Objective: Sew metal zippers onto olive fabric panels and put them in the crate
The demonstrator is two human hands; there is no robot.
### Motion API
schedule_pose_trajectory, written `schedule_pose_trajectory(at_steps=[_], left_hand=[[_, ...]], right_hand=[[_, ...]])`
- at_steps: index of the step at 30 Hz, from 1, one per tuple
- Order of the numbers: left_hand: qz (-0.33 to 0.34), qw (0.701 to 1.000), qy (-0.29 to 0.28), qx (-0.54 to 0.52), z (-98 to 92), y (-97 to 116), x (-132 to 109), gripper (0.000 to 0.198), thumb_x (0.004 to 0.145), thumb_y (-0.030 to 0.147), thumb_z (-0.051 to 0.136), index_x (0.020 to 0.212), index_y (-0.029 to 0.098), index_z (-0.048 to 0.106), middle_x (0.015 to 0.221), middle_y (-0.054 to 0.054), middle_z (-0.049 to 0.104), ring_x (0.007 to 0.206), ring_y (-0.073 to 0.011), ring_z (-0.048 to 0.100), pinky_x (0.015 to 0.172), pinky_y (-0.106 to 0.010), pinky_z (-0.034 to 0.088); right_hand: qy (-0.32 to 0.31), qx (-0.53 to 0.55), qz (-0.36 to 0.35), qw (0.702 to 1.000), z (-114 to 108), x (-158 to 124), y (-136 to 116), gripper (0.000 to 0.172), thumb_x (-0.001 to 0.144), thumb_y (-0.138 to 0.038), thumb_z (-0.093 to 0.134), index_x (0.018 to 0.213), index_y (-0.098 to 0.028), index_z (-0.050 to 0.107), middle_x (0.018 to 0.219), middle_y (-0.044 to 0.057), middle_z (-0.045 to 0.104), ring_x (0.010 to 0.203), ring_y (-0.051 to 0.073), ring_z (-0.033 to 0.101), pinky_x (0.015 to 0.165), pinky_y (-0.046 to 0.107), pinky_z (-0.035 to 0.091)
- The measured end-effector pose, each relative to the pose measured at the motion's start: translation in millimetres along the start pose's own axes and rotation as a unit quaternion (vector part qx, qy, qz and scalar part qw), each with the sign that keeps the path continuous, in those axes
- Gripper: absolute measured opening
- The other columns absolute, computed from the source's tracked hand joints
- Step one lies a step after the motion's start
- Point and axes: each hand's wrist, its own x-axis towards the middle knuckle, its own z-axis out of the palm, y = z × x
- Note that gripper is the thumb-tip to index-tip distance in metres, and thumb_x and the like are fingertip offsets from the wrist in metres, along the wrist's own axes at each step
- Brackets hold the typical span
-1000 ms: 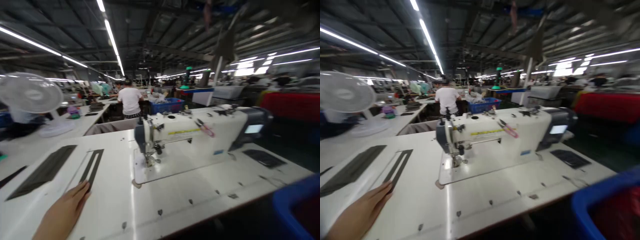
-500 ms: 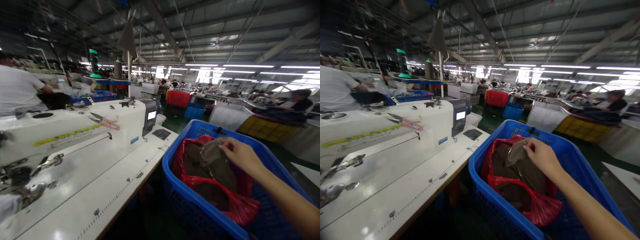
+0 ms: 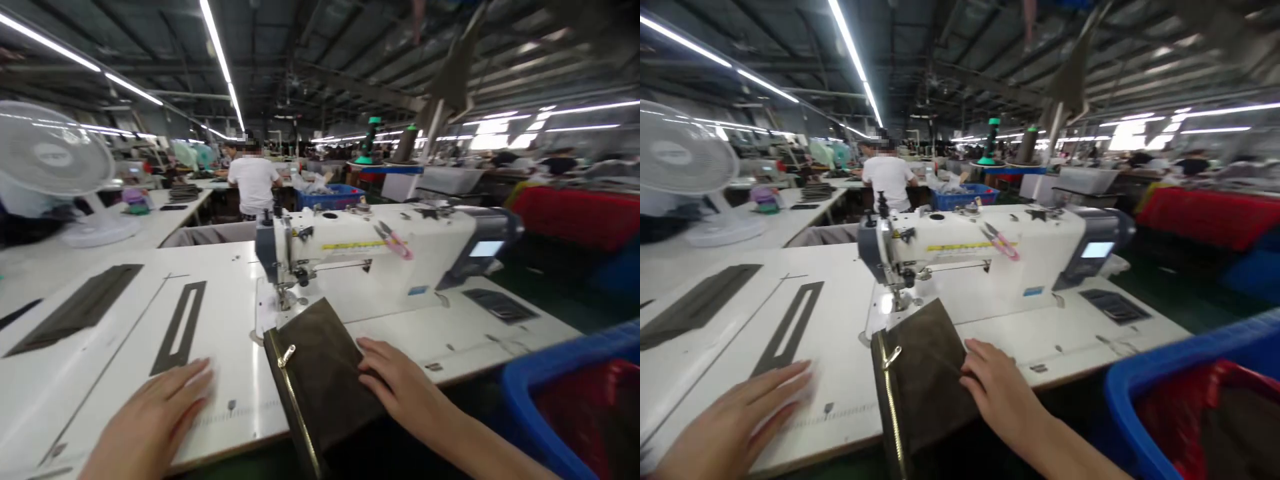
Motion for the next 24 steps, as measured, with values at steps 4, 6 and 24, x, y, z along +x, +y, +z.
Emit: schedule_pose_trajectory(at_steps=[4,6,24], left_hand=[[0.128,0.989,-0.034,-0.061,-15.8,33,29,0.029,0.092,0.024,0.036,0.098,0.026,0.065,0.101,-0.003,0.065,0.093,-0.0180,0.059,0.091,-0.035,0.042],[0.198,0.973,-0.073,-0.098,-11.2,54,57,0.026,0.091,0.016,0.040,0.095,0.024,0.064,0.095,-0.002,0.064,0.088,-0.0151,0.058,0.094,-0.034,0.038],[-0.015,0.909,-0.114,-0.400,-17.1,106,98,0.015,0.087,0.020,0.033,0.079,0.018,0.046,0.066,0.001,0.050,0.061,-0.0133,0.046,0.056,-0.023,0.038]], right_hand=[[0.013,-0.025,0.039,0.999,14,18,-1,0.018,0.081,-0.037,0.051,0.084,-0.021,0.058,0.090,0.007,0.061,0.087,0.024,0.058,0.076,0.038,0.048],[0.002,-0.038,0.057,0.998,18,24,-4,0.018,0.075,-0.038,0.059,0.078,-0.021,0.055,0.078,0.005,0.059,0.076,0.023,0.057,0.068,0.037,0.048],[0.082,0.584,0.168,0.790,-34,4,0,0.047,0.079,-0.060,0.045,0.101,-0.020,0.056,0.115,0.016,0.059,0.102,0.031,0.057,0.082,0.045,0.048]])
